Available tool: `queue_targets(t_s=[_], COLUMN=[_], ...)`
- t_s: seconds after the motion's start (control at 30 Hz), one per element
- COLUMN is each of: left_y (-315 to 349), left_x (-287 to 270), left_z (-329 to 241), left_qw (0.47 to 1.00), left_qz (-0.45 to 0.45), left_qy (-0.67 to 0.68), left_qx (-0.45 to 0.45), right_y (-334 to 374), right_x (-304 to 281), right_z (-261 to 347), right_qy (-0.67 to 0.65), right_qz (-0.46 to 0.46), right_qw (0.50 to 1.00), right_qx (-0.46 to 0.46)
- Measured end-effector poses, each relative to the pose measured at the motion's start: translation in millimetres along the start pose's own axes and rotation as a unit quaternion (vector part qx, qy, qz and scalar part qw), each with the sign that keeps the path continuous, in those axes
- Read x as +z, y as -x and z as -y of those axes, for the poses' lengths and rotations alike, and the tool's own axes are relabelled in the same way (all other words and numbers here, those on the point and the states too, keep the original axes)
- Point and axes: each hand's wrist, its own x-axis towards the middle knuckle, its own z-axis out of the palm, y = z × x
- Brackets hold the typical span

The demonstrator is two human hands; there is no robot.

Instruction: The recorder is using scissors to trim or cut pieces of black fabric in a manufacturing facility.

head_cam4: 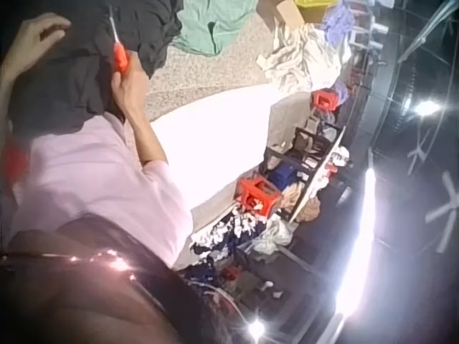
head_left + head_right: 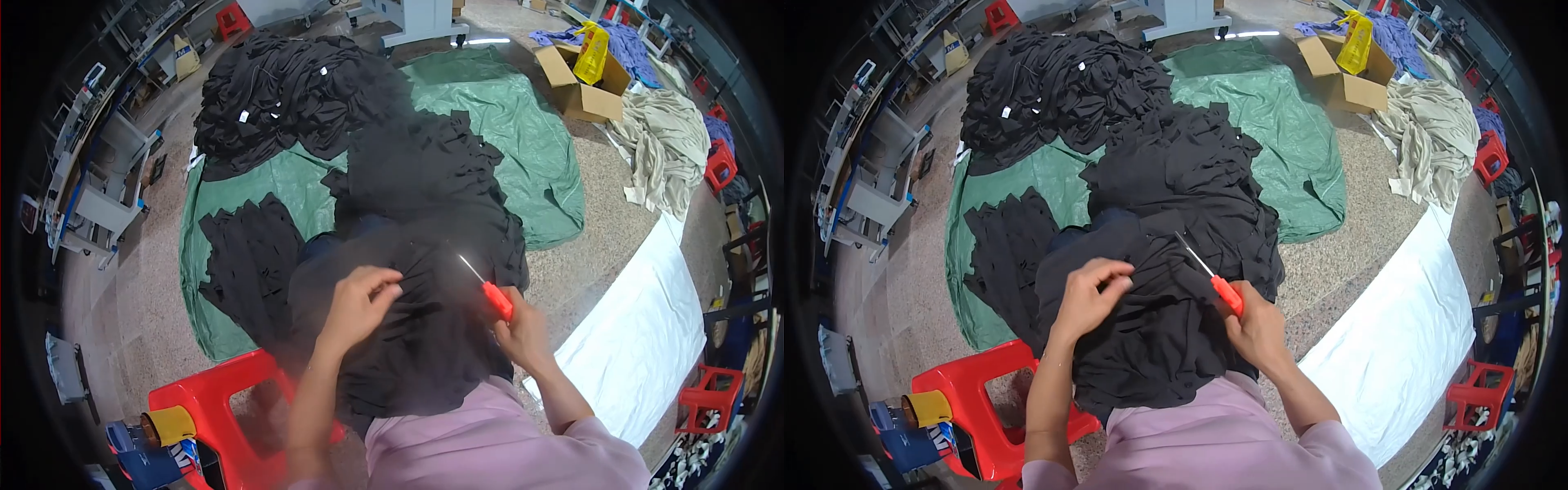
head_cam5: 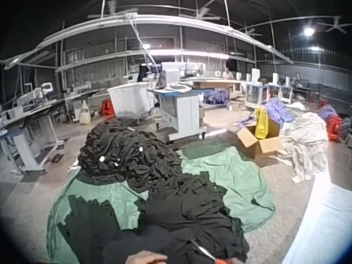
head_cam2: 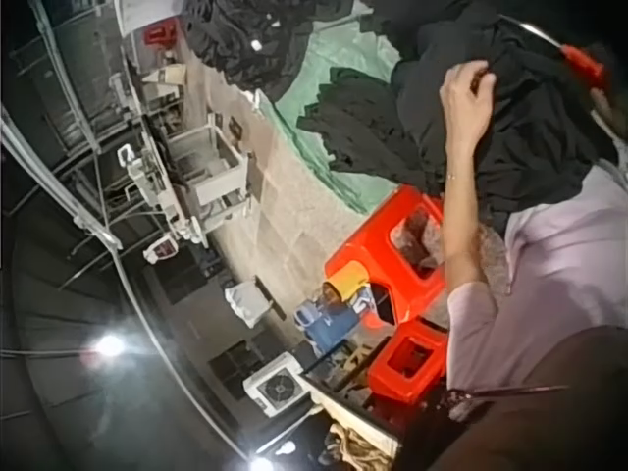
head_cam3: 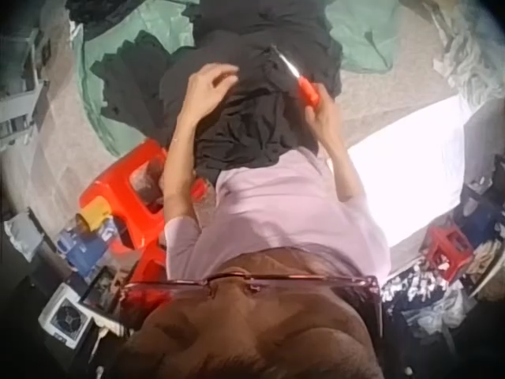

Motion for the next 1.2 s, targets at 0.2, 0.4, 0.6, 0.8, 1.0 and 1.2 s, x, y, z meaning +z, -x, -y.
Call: queue_targets(t_s=[0.2,0.4,0.6,0.8,1.0,1.2], left_y=[-20.3,-44.4,-52.8,-63.8,-55.1,-51.3], left_x=[-22.2,-35.1,-23.7,-35.4,-33.7,-34.5], left_z=[-4.2,-6.3,-4.4,6.6,14.7,15.0], left_qw=[0.943,0.944,0.899,0.878,0.867,0.869], left_qz=[0.258,0.322,0.394,0.394,0.372,0.359], left_qy=[-0.207,-0.058,-0.189,-0.046,0.014,0.038], left_qx=[-0.041,-0.038,0.016,-0.267,-0.331,-0.339], right_y=[14.0,43.6,48.1,54.0,53.5,52.2], right_x=[-18.1,-18.8,-24.0,-13.5,-7.8,-9.5], right_z=[21.5,20.1,24.3,29.9,29.3,30.0], right_qy=[-0.008,-0.038,-0.014,0.009,0.025,0.026], right_qz=[0.085,0.160,0.176,0.168,0.163,0.170], right_qw=[0.992,0.984,0.981,0.980,0.979,0.979], right_qx=[-0.089,-0.062,-0.078,-0.104,-0.120,-0.112])
